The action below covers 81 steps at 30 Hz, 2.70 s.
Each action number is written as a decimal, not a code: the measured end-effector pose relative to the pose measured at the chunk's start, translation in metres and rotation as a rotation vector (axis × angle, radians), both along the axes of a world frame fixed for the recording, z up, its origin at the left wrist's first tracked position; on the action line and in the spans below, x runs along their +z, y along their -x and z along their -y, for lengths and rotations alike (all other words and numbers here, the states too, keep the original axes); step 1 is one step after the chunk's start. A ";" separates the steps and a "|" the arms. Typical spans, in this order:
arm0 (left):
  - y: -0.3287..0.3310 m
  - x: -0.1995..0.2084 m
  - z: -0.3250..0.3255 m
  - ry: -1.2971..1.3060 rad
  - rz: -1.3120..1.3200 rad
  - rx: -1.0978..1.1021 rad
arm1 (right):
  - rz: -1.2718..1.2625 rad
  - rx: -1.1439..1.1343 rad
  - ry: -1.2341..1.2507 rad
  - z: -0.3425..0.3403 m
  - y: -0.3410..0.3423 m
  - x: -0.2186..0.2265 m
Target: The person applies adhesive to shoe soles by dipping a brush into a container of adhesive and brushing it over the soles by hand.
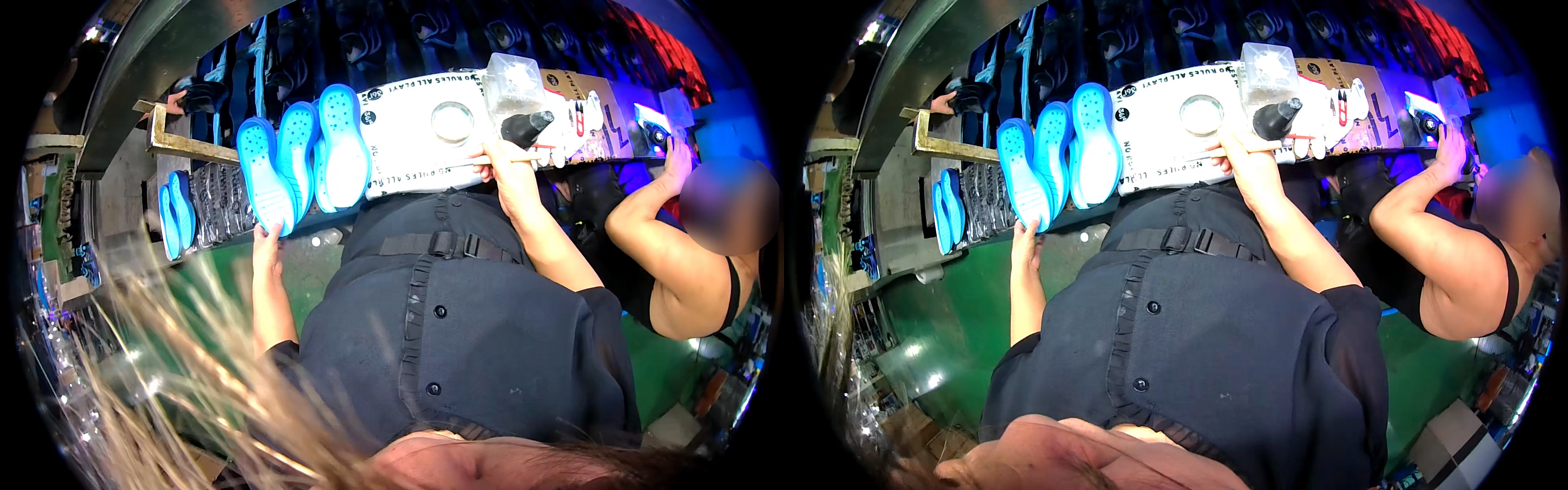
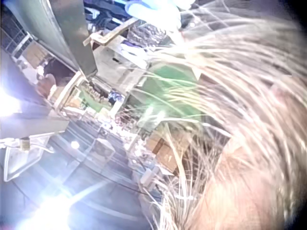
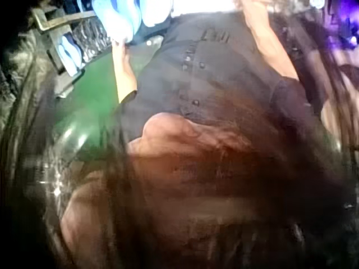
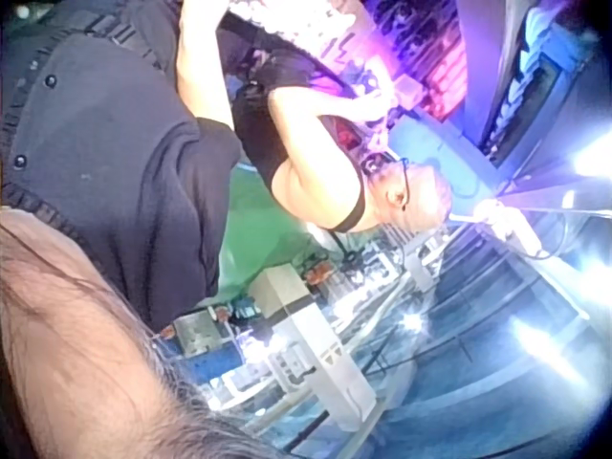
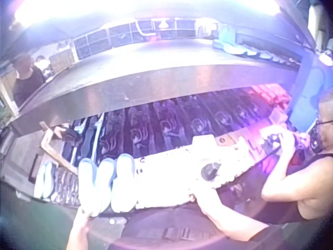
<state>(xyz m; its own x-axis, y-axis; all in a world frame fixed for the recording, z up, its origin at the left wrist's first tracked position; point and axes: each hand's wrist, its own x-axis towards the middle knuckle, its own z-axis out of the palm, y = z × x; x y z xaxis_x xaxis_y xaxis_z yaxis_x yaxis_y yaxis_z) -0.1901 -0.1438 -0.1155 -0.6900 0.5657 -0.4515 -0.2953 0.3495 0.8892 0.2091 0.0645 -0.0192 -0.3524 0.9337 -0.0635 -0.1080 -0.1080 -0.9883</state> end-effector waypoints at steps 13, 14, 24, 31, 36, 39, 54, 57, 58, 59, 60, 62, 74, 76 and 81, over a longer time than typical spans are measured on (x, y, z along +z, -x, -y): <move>-0.022 0.080 -0.029 -0.381 0.190 0.101 | -0.035 -0.059 0.044 -0.010 -0.005 0.000; -0.043 0.091 -0.038 -0.432 0.132 0.043 | -0.033 -0.061 0.044 -0.011 -0.005 0.001; -0.140 0.111 -0.115 -0.463 -0.393 -0.353 | -0.019 -0.010 -0.278 -0.011 0.004 0.041; -0.174 0.124 -0.138 -0.538 -0.475 -0.459 | 0.180 -0.007 -0.925 -0.004 0.017 0.056; -0.183 0.132 -0.140 -0.565 -0.510 -0.494 | 0.228 0.045 -1.058 -0.007 0.018 0.049; -0.183 0.133 -0.141 -0.583 -0.533 -0.501 | 0.291 0.020 -1.094 -0.009 0.018 0.045; -0.183 0.132 -0.140 -0.584 -0.636 -0.508 | 0.204 -0.025 -0.948 -0.011 0.016 0.043; -0.185 0.129 -0.138 -0.591 -0.615 -0.504 | 0.189 -0.029 -0.942 -0.009 0.014 0.040; -0.185 0.128 -0.138 -0.586 -0.599 -0.492 | 0.192 0.006 -0.953 -0.009 0.014 0.039; -0.186 0.127 -0.138 -0.582 -0.598 -0.491 | 0.192 0.009 -0.950 -0.009 0.016 0.041; -0.186 0.126 -0.138 -0.594 -0.606 -0.480 | 0.221 0.062 -0.964 -0.007 0.018 0.046; -0.185 0.124 -0.138 -0.610 -0.616 -0.470 | 0.251 0.113 -0.982 -0.005 0.018 0.048; -0.183 0.119 -0.139 -0.646 -0.763 -0.405 | 0.227 0.115 -1.027 -0.007 0.021 0.043; -0.183 0.119 -0.140 -0.721 -0.768 -0.415 | 0.216 0.080 -1.063 -0.006 0.017 0.039; -0.184 0.116 -0.142 -0.733 -0.779 -0.421 | 0.165 0.018 -1.022 -0.007 0.023 0.040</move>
<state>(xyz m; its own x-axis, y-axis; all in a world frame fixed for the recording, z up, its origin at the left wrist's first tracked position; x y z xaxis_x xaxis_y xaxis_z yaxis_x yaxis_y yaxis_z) -0.0062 -0.0013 0.0002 -0.3316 0.7683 0.5475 0.4414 -0.3865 0.8098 0.1862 0.0716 0.0211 -0.4258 0.5641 0.7074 0.0303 0.7903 -0.6120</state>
